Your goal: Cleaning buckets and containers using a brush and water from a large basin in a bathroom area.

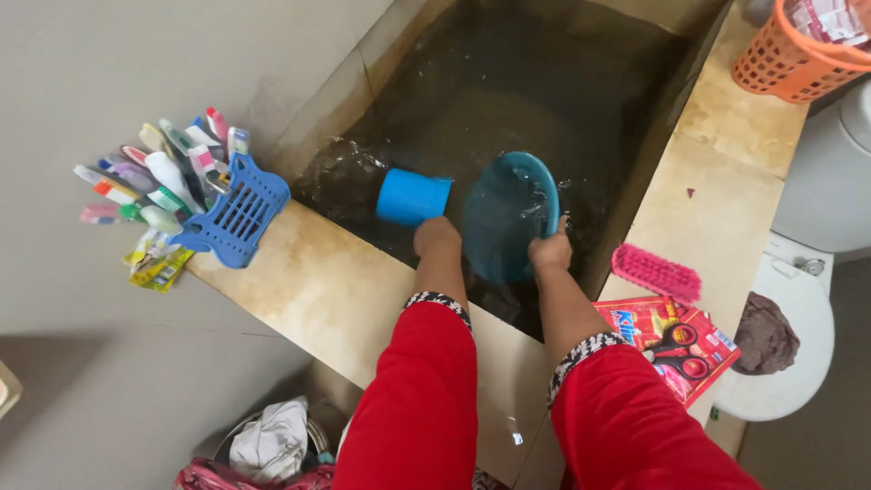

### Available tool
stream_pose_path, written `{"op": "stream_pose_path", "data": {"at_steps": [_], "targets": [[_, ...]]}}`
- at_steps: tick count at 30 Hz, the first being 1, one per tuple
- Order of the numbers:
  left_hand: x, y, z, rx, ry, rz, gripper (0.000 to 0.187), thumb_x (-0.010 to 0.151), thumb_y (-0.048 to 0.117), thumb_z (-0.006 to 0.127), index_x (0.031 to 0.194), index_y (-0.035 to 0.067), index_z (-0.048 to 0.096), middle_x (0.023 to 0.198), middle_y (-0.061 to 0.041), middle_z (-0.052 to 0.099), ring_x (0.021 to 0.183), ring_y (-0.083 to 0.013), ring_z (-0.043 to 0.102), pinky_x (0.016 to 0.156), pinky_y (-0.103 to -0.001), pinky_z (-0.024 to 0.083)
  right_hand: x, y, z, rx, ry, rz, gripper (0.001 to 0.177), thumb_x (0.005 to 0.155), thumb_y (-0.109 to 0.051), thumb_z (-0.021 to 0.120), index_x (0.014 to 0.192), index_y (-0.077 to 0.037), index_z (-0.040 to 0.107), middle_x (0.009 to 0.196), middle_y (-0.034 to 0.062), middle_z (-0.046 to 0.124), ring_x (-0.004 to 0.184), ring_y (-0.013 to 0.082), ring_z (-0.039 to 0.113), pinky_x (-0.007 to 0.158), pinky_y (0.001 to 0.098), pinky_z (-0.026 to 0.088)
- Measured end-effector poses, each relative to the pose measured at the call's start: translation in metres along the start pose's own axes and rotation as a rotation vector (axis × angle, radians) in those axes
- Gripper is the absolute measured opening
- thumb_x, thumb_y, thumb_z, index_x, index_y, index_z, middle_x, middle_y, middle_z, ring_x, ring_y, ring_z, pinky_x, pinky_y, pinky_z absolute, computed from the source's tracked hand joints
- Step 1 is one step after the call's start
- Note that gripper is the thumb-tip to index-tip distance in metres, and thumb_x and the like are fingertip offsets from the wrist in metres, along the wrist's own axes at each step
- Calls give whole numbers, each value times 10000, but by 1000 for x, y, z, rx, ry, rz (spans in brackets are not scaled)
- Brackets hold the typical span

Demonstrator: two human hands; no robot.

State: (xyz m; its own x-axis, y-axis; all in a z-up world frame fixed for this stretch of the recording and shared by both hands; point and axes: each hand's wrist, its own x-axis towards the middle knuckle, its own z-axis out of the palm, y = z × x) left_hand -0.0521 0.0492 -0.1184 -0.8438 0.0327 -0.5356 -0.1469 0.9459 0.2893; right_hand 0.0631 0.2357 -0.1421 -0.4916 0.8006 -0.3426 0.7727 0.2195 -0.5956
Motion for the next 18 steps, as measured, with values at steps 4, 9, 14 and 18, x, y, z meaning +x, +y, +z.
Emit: {"op": "stream_pose_path", "data": {"at_steps": [4, 9, 14, 18], "targets": [[29, -24, 12, -145, 97, 61, 284, 877, 108, 730, 1149, 24, 748, 1258, -228, 675, 1145, -376, 660, 912, -444, 560, 20, 21, 41, 345, -54, 2, 502, 859, -76, 635, 1360, -83, 668, 1126, 198, 739, 1010, 353, 743, 886, 467, 589], [67, -36, 24, -1369, 139, 129, 88, 899, 64, 714, 885, 0, 656, 768, -129, 645, 580, -283, 603, 507, -439, 476, 41, 28, 48, 897, -225, 417, 290, 847, 65, 569, 1135, 42, 578, 1040, 170, 645, 837, 368, 683, 641, 595, 602], [1, -29, -36, -1486, 104, 254, 123, 937, 112, 680, 869, 19, 637, 701, -72, 618, 522, -195, 578, 462, -355, 453, 46, 11, 23, 1049, -228, 391, 267, 866, 64, 529, 1131, 62, 560, 1072, 210, 608, 867, 381, 676, 625, 597, 636], [-59, -32, -81, -1547, 76, 367, 155, 966, 154, 667, 919, 15, 618, 732, -60, 606, 523, -161, 569, 449, -326, 446, 30, -23, -22, 1230, -301, 327, 332, 826, 109, 470, 1154, 71, 503, 1135, 237, 610, 866, 420, 713, 650, 570, 615]]}}
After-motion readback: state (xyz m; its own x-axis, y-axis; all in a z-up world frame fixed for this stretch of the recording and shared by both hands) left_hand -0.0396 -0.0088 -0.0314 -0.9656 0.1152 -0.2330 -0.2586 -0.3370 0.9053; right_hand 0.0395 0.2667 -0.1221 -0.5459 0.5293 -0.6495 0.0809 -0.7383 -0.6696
